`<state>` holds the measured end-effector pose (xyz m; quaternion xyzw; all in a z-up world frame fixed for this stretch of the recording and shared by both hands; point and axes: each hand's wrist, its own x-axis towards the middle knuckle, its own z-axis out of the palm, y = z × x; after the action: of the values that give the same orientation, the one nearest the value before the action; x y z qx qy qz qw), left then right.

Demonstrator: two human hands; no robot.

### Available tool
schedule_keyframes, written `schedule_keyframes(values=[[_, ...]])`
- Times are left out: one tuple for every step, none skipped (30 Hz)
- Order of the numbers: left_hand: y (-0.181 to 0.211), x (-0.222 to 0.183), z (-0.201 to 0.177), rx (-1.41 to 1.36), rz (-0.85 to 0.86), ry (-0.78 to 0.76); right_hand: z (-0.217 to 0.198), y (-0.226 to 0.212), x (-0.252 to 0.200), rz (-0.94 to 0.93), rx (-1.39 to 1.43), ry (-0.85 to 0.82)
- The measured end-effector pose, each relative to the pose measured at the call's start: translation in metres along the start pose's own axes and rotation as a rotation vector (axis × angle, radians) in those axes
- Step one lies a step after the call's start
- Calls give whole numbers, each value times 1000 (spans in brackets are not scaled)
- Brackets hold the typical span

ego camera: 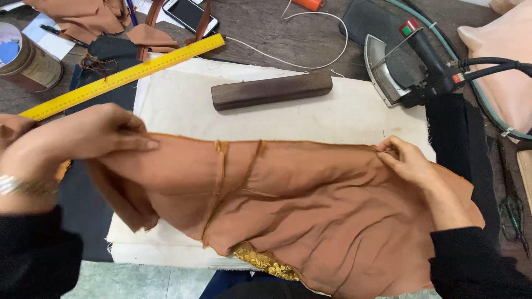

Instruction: Ironing and pressing the details of a brown dress with gold lace using a steam iron and a wooden block.

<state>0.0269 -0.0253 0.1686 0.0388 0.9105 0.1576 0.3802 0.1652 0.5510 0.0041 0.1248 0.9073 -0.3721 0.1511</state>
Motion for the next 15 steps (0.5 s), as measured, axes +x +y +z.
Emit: schedule_keyframes(values=[[-6,22,6,158,-2,3,5,-5,4,38,-91,17],[-13,45,12,315,-4,7,11,-10,9,75,-182,34],[-34,76,32,314,-5,5,14,2,16,75,-182,32],[-55,107,52,358,-2,160,18,14,23,39,-250,33],[-75,139,72,400,2,316,22,26,30,4,-318,34],[-84,153,89,400,3,315,20,28,29,6,-318,34],[-93,166,104,515,82,517,18,28,29,22,-337,35],[-102,180,119,627,161,720,16,29,29,38,-355,37],[-97,189,129,628,160,720,13,23,25,37,-354,36],[-91,199,139,609,297,805,10,17,21,64,-357,46],[-85,210,148,587,438,891,6,12,16,92,-359,61],[-55,194,155,587,441,892,4,13,18,94,-359,64],[-27,176,163,578,650,924,3,15,18,98,-370,50],[0,157,172,562,859,952,3,17,18,102,-381,35],[10,153,184,562,861,951,3,17,18,104,-381,37]])
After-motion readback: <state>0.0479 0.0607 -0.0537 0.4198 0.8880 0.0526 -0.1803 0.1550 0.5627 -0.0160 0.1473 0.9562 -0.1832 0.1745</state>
